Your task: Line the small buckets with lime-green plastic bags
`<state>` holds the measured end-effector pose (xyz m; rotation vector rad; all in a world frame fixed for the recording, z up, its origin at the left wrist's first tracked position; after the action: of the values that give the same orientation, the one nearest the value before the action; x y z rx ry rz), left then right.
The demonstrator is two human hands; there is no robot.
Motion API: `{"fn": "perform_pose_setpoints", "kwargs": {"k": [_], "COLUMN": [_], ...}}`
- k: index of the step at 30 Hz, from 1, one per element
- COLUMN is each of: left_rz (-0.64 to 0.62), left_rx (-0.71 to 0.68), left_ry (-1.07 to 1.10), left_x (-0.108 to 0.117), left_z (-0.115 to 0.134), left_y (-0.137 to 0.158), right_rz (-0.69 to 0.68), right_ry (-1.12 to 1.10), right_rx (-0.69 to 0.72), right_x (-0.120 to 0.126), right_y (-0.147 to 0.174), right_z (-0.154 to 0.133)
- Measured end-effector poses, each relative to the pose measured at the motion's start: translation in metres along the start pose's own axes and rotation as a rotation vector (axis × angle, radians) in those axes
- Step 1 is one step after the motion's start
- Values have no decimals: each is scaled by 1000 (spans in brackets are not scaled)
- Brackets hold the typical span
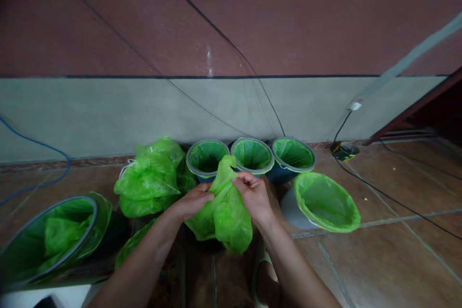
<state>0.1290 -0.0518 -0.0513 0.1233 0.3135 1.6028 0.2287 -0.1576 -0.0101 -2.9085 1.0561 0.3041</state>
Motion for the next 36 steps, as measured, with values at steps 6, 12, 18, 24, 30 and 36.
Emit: {"fn": "perform_pose_setpoints", "kwargs": {"k": [6, 12, 18, 24, 30, 36], "left_rz": [107, -129, 16, 228, 284, 294], "left_rx": [5, -81, 18, -4, -51, -83], "left_ry": [-286, -286, -167, -5, -123, -185], "left_x": [22, -2, 12, 29, 24, 16], "left_z": [11, 22, 10, 13, 18, 16], "left_y": [0, 2, 0, 6, 1, -7], "right_rz": [294, 518, 411, 185, 97, 155], "right_ry": [-337, -400, -302, 34, 538, 602], "right_rx": [7, -61, -124, 29, 280, 326], "right_x": [42, 85, 90, 59, 27, 19], "right_y": [-1, -2, -8, 1, 10, 9], "right_z": [-1, 32, 26, -2, -17, -18]}}
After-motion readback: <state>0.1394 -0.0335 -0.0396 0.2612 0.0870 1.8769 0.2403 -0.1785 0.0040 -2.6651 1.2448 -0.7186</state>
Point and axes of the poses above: each hand's wrist, its own y-axis away from the middle knuckle, its own x-axis out of the back of the hand, z = x × y, the point moved 8 cm from there along -y, towards the middle knuckle, and after that the axes turned 11 degrees about -z, right-handed, at the moved point
